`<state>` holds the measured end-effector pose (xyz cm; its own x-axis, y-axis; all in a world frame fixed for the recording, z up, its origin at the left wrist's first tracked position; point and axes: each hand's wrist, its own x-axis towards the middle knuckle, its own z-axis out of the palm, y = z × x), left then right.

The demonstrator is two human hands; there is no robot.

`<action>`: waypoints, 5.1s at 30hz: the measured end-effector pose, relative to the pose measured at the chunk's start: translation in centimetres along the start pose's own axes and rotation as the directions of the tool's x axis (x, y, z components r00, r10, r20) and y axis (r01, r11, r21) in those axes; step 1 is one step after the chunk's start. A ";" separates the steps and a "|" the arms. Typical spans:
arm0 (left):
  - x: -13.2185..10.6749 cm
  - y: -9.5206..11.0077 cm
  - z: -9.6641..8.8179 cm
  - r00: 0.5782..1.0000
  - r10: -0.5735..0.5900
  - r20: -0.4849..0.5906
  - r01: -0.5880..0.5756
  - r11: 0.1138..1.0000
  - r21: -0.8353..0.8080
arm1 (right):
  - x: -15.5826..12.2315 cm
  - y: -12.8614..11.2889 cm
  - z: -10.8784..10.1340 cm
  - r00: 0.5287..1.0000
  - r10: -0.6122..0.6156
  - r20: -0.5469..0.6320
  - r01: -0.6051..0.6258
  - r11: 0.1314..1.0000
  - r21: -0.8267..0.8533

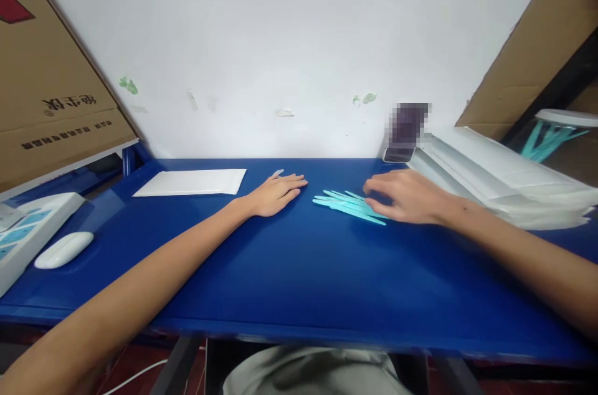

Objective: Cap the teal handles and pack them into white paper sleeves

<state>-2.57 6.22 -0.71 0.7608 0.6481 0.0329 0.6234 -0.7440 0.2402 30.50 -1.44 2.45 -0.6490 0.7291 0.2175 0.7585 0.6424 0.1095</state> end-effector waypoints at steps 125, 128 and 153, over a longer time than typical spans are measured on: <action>-6.0 -0.1 -5.3 0.983 -0.147 -0.106 0.172 0.941 0.293 | 0.4 -2.8 1.3 0.964 0.178 0.199 -0.145 0.975 -0.168; -6.0 0.0 -5.4 0.983 -0.146 -0.109 0.172 0.939 0.298 | 0.4 -2.9 1.5 0.964 0.185 0.191 -0.151 0.972 -0.178; -5.9 0.1 -5.2 0.981 -0.119 -0.151 0.159 0.945 0.287 | -0.2 -0.4 2.9 0.965 0.245 -0.093 -0.237 0.967 0.091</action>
<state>-7.90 3.14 4.20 0.6451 0.7491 0.1505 0.7615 -0.6465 -0.0463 30.15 -1.14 -0.49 -0.4348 0.8391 0.3269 0.8819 0.4702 -0.0340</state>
